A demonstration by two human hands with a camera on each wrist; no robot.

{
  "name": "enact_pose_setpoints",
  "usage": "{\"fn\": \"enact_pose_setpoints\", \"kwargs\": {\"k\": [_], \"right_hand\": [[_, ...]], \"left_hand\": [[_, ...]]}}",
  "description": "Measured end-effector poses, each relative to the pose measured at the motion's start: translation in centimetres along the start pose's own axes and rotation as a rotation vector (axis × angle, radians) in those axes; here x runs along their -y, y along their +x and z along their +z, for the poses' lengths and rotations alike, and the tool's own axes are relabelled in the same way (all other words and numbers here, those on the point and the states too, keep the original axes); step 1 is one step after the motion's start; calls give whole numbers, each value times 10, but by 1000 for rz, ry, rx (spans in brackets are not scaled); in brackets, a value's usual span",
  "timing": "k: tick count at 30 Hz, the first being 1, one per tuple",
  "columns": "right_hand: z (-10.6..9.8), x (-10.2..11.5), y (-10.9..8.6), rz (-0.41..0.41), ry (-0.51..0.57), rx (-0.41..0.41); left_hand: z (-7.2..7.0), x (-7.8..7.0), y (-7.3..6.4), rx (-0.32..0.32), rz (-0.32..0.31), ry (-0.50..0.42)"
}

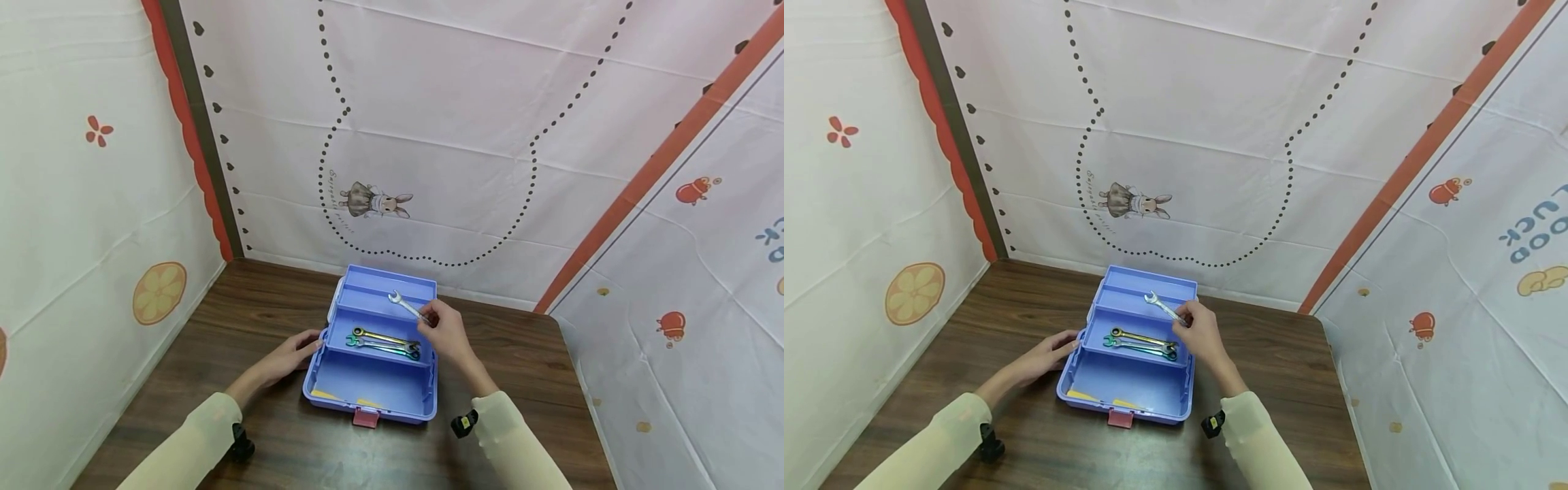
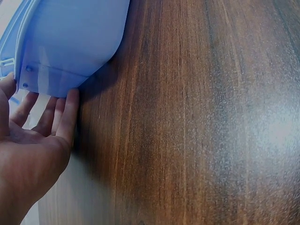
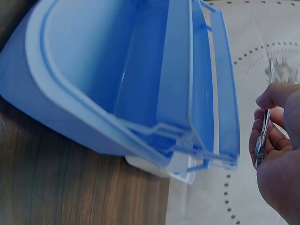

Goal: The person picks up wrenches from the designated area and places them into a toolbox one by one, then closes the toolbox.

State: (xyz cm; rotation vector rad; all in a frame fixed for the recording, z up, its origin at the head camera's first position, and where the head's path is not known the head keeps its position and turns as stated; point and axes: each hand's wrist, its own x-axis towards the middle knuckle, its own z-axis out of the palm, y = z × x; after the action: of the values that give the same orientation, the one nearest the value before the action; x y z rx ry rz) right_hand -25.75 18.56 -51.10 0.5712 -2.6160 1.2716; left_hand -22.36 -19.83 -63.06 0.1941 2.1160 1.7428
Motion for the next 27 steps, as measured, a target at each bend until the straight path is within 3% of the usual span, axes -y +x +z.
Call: {"fn": "enact_pose_setpoints", "kwargs": {"k": [10,19,27], "right_hand": [[18,12,-5,-124,-64,97],[32,14,-10,-186,-105,229],[41,10,-13,-203,-156,274]], "left_hand": [[0,0,1,4,0,-7],[0,2,0,-6,3,7],[-1,3,1,-4,-3,8]]}}
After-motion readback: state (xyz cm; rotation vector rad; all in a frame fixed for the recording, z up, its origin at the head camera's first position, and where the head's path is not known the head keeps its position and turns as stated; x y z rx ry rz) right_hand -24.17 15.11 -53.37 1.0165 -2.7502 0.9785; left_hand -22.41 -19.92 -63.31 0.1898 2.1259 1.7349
